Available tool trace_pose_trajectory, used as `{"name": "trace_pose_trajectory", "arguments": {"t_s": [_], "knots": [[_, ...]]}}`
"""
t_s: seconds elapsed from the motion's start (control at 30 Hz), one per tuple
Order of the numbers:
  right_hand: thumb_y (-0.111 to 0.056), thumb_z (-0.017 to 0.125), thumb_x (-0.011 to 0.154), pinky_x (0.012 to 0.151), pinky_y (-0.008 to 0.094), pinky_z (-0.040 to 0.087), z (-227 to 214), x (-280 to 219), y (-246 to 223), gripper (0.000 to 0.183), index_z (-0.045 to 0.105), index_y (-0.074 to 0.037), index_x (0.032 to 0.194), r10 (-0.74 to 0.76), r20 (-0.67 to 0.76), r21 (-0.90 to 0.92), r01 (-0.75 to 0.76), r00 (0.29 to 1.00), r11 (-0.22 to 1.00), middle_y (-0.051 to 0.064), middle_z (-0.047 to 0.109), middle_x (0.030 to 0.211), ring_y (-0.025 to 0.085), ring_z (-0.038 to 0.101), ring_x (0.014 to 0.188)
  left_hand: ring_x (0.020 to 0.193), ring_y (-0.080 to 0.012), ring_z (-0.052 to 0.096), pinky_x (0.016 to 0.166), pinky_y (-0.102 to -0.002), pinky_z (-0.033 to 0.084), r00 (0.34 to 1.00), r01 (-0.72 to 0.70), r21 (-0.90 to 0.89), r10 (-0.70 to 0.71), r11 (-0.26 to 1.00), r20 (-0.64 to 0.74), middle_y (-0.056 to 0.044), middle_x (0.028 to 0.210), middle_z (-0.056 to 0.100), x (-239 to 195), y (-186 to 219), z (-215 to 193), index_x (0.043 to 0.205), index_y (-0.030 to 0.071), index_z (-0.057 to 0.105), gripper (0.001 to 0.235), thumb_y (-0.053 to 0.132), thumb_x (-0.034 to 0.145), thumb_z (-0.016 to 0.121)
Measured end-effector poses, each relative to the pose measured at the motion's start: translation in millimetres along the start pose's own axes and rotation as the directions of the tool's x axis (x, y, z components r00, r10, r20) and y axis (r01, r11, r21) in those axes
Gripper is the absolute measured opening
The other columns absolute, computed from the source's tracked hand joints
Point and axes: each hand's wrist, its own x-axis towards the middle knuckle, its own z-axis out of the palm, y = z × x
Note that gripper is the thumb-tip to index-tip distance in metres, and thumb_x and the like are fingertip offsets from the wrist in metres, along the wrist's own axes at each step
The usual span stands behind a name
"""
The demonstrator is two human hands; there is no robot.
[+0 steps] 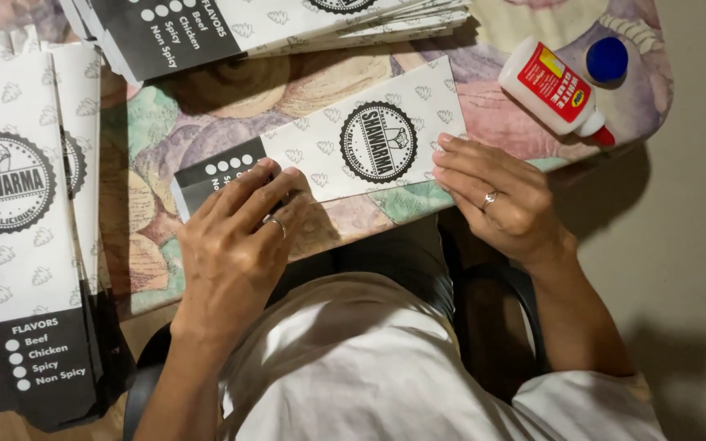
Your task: The person repeatedly applies glue from a white bottle to the edge of flat printed paper packages labeled Shawarma, then folds and presses the edge to seal. They handle each package one at a time, stacking the sealed units on the table.
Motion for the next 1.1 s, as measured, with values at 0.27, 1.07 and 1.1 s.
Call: {"name": "trace_pose_trajectory", "arguments": {"t_s": [0.27, 1.07, 1.1], "knots": [[0.022, 0.077, 0.091, 0.098, 0.051, 0.063, 2, -1, 0, 0.014, 0.072, 0.015, 0.103, 0.001, -0.017, -0.013, -0.002, 1.000, 1.000, 0.028, 0.072, 0.111, 0.045, 0.073, 0.108, 0.113, -0.0336, 0.074, 0.082, -0.041, 0.062, 0.997, 0.010, -0.042, -0.013, 0.999, -0.070, -0.015, 0.113, 0.079, 5, 4, -2, 0.098, 0.005, 0.080, 0.006, 0.001, 0.095, 0.084], [-0.035, 0.067, 0.097, 0.130, 0.052, 0.020, -3, 29, 38, 0.084, 0.028, 0.003, 0.162, 0.164, 0.513, -0.093, -0.135, 0.843, 0.987, 0.021, 0.022, 0.171, 0.041, 0.019, 0.159, 0.135, -0.0427, 0.040, 0.120, -0.063, 0.029, 0.988, 0.149, 0.021, -0.150, 0.989, 0.048, -0.019, 0.133, 0.039, 38, 43, 47, 0.122, 0.000, 0.045, 0.036, 0.010, 0.096, 0.067], [-0.039, 0.063, 0.098, 0.130, 0.050, 0.019, -2, 28, 40, 0.085, 0.024, 0.000, 0.164, 0.163, 0.523, -0.132, -0.109, 0.837, 0.985, 0.021, 0.021, 0.171, 0.040, 0.019, 0.159, 0.158, -0.0417, 0.019, 0.129, -0.060, 0.019, 0.942, 0.159, 0.171, -0.201, 0.972, 0.267, -0.021, 0.168, 0.021, 44, 45, 57, 0.162, 0.000, 0.028, 0.076, 0.011, 0.093, 0.058]]}}
